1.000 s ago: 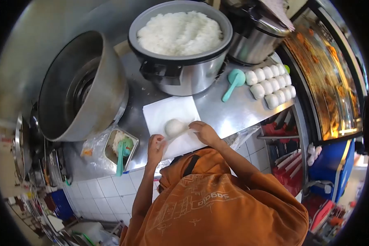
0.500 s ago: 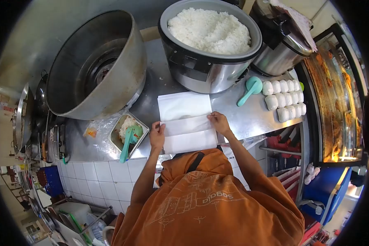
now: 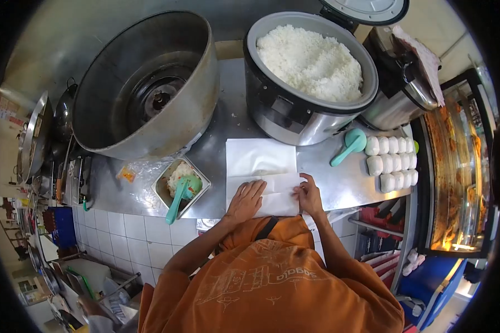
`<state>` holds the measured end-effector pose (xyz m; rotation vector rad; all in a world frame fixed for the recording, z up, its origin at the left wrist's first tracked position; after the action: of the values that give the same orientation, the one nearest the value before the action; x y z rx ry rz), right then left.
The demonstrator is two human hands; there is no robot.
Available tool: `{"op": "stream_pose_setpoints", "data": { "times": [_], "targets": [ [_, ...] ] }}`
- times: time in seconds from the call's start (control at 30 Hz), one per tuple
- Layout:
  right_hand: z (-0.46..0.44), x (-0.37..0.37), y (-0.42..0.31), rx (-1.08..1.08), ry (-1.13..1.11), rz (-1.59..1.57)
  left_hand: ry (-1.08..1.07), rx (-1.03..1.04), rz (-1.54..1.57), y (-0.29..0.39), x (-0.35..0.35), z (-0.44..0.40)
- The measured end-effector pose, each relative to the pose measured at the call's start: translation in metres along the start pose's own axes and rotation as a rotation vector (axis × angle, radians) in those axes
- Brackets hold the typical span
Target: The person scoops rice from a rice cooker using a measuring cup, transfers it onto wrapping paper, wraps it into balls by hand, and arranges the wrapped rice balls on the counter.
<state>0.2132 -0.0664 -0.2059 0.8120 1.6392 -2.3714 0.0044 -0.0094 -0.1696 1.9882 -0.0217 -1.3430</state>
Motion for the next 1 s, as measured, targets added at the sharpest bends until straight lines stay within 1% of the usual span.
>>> {"op": "stream_pose_setpoints", "data": {
  "times": [0.07,0.1,0.2,0.23,0.27,0.3,0.33,0.37,0.47,0.5,0.6,0.63,0.7,0.73,0.8,0.83,0.9,0.93,0.97,1.0],
  "targets": [
    [-0.009,0.001,0.005,-0.073,0.061,-0.173,0.011,-0.008,0.001,-0.001,0.0,-0.001],
    [-0.019,-0.001,0.0,-0.022,0.045,-0.238,0.01,-0.016,-0.002,-0.002,0.0,-0.002],
    [-0.072,0.0,0.01,-0.231,0.268,-0.28,-0.01,-0.034,-0.021,-0.001,0.001,-0.004],
    [-0.083,0.002,0.007,-0.234,0.281,-0.229,-0.019,-0.039,-0.032,-0.001,0.001,-0.004],
    [-0.085,0.005,0.012,-0.178,0.273,-0.215,-0.023,-0.038,-0.038,-0.001,0.001,-0.003],
    [-0.086,0.002,0.003,-0.128,0.264,-0.2,-0.022,-0.036,-0.046,-0.002,0.001,-0.002],
    [-0.088,0.0,-0.004,-0.079,0.252,-0.182,-0.018,-0.038,-0.053,-0.002,0.0,-0.002],
    [-0.09,-0.001,0.004,0.011,0.204,-0.135,-0.016,-0.037,-0.053,-0.003,0.0,-0.003],
    [-0.103,0.012,0.014,-0.044,-0.127,-0.001,0.014,-0.059,-0.037,-0.006,0.001,-0.006],
    [-0.096,0.013,-0.022,-0.211,-0.162,-0.181,0.029,-0.07,-0.023,-0.009,0.002,-0.008],
    [-0.116,0.021,-0.019,-0.081,-0.167,-0.367,0.038,-0.032,-0.068,-0.011,0.005,-0.01],
    [-0.116,0.017,-0.027,-0.131,-0.159,-0.109,0.039,-0.008,-0.101,-0.012,0.005,-0.012],
    [-0.109,0.009,-0.05,-0.229,-0.143,0.407,0.031,-0.016,-0.062,-0.016,0.006,-0.013],
    [-0.105,0.01,-0.071,-0.309,-0.187,0.463,0.03,-0.02,-0.045,-0.017,0.004,-0.017],
    [-0.093,0.021,-0.104,-0.454,-0.279,0.572,0.171,-0.041,-0.061,-0.016,-0.015,-0.023],
    [-0.092,0.024,-0.116,-0.568,-0.215,0.539,0.234,-0.048,-0.067,-0.012,-0.026,-0.026],
    [-0.099,0.041,-0.119,-0.648,-0.191,0.641,0.26,-0.055,-0.095,-0.003,-0.043,-0.037],
    [-0.094,0.047,-0.133,-0.691,-0.179,0.692,0.276,-0.059,-0.111,0.001,-0.053,-0.043],
    [-0.079,0.051,-0.143,-0.769,-0.157,0.893,0.285,-0.038,-0.115,0.007,-0.062,-0.049],
    [-0.064,0.053,-0.145,-0.816,-0.157,0.929,0.225,-0.037,-0.108,0.003,-0.057,-0.052]
  ]
}}
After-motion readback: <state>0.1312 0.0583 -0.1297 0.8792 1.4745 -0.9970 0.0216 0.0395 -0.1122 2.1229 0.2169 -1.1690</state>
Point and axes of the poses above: each hand's wrist, its own z-axis away from the middle knuckle, its own x-axis out of the palm, y = z × x, the point moved 10 cm from there along -z, towards the middle knuckle, and after that the axes turned 11 degrees about z, right-handed, at the moved point
